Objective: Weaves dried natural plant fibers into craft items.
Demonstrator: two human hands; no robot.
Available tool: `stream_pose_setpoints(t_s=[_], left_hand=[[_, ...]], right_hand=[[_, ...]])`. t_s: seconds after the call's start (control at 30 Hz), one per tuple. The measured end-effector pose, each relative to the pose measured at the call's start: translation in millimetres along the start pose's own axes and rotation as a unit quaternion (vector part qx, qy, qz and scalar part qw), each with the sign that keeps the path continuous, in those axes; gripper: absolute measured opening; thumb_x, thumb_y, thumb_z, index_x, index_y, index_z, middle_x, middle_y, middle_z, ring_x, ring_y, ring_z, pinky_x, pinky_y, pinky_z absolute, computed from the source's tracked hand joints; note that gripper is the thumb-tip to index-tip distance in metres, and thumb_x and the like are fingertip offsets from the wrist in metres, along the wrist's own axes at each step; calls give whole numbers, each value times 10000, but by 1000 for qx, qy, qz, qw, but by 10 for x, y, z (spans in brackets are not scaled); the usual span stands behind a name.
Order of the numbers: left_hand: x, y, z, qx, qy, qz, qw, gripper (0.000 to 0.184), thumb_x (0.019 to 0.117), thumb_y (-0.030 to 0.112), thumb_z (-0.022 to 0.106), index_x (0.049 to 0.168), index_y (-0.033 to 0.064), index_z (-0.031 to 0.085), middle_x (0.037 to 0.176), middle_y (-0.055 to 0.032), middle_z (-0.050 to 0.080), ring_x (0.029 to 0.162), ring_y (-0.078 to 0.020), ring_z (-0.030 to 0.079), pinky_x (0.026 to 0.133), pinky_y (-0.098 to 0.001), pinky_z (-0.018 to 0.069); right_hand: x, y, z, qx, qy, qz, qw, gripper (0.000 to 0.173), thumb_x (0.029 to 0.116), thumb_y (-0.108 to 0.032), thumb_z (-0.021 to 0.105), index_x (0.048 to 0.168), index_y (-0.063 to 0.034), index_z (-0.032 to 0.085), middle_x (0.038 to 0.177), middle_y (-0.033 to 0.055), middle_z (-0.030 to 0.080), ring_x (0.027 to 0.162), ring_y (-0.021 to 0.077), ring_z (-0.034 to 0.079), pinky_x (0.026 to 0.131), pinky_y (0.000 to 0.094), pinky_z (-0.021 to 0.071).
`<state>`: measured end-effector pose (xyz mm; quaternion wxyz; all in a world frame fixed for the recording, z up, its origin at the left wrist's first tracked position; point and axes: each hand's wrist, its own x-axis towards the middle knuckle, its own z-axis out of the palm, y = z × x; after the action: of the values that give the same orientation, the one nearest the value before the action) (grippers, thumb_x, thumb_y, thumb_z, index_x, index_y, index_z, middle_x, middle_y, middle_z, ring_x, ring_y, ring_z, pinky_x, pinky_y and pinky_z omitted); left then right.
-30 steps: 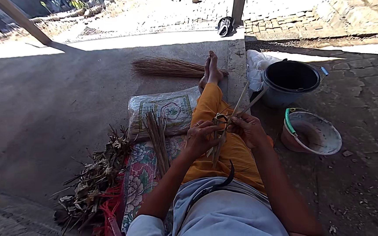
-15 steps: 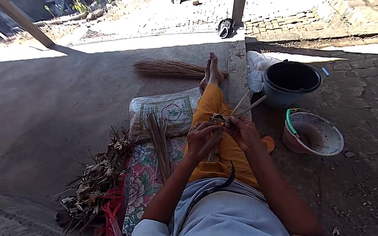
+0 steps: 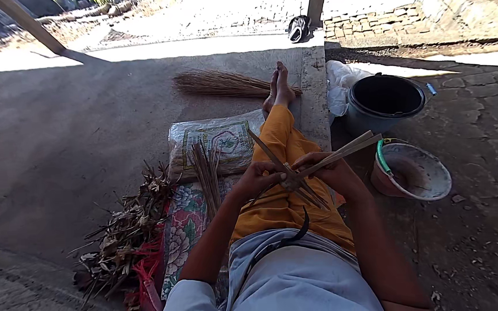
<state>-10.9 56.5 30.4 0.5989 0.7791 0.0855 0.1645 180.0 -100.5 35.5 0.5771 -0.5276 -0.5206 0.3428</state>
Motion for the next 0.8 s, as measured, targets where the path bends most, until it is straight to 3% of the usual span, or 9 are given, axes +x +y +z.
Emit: stream_pose_setpoints(t_s=[0.1, 0.3, 0.47, 0.53, 0.7, 0.8], left_hand=[[25, -26, 68, 5, -22, 5, 1000, 84, 939, 28, 683, 874, 9, 731, 834, 22, 690, 792, -9, 615, 777, -214, 518], [17, -114, 123, 5, -10, -19, 1000, 95, 935, 23, 685, 843, 13, 709, 801, 7, 665, 749, -33, 591, 727, -219, 497], [-15, -199, 104, -158, -36, -85, 983, 137, 957, -15, 618, 876, 34, 718, 799, 22, 703, 744, -27, 647, 745, -220, 552], [-34, -193, 104, -203, -51, -85, 974, 169, 949, 8, 607, 838, 78, 713, 773, 54, 699, 733, -12, 646, 744, -211, 547], [-12, -186, 118, -89, -56, -85, 991, 99, 944, 44, 670, 857, 68, 712, 807, 74, 689, 773, 8, 628, 768, -213, 528], [10, -161, 141, -41, -62, -80, 994, 88, 930, 50, 691, 846, 57, 716, 809, 69, 670, 790, 11, 608, 777, -210, 508]], right_hand=[[10, 76, 24, 29, -25, -4, 999, 137, 867, 16, 745, 992, -39, 742, 928, 20, 736, 783, 73, 673, 706, 216, 574], [22, 82, 34, -91, -54, -8, 994, 149, 863, -2, 739, 1005, -24, 698, 832, 7, 699, 705, 29, 636, 649, 188, 543], [23, 102, 115, -162, -52, -25, 985, 120, 886, -8, 720, 998, -31, 681, 840, 32, 685, 716, 83, 642, 697, 262, 563], [29, 96, 124, -201, -46, -15, 978, 146, 889, -1, 723, 1028, -17, 680, 832, 55, 680, 715, 116, 640, 699, 310, 558], [33, 97, 108, -182, -48, -1, 982, 288, 902, -54, 702, 1188, -27, 677, 925, 44, 711, 807, 104, 660, 767, 299, 562], [38, 92, 120, -162, -39, -3, 986, 252, 919, -62, 699, 1168, -23, 690, 920, 40, 714, 812, 79, 671, 786, 266, 567]])
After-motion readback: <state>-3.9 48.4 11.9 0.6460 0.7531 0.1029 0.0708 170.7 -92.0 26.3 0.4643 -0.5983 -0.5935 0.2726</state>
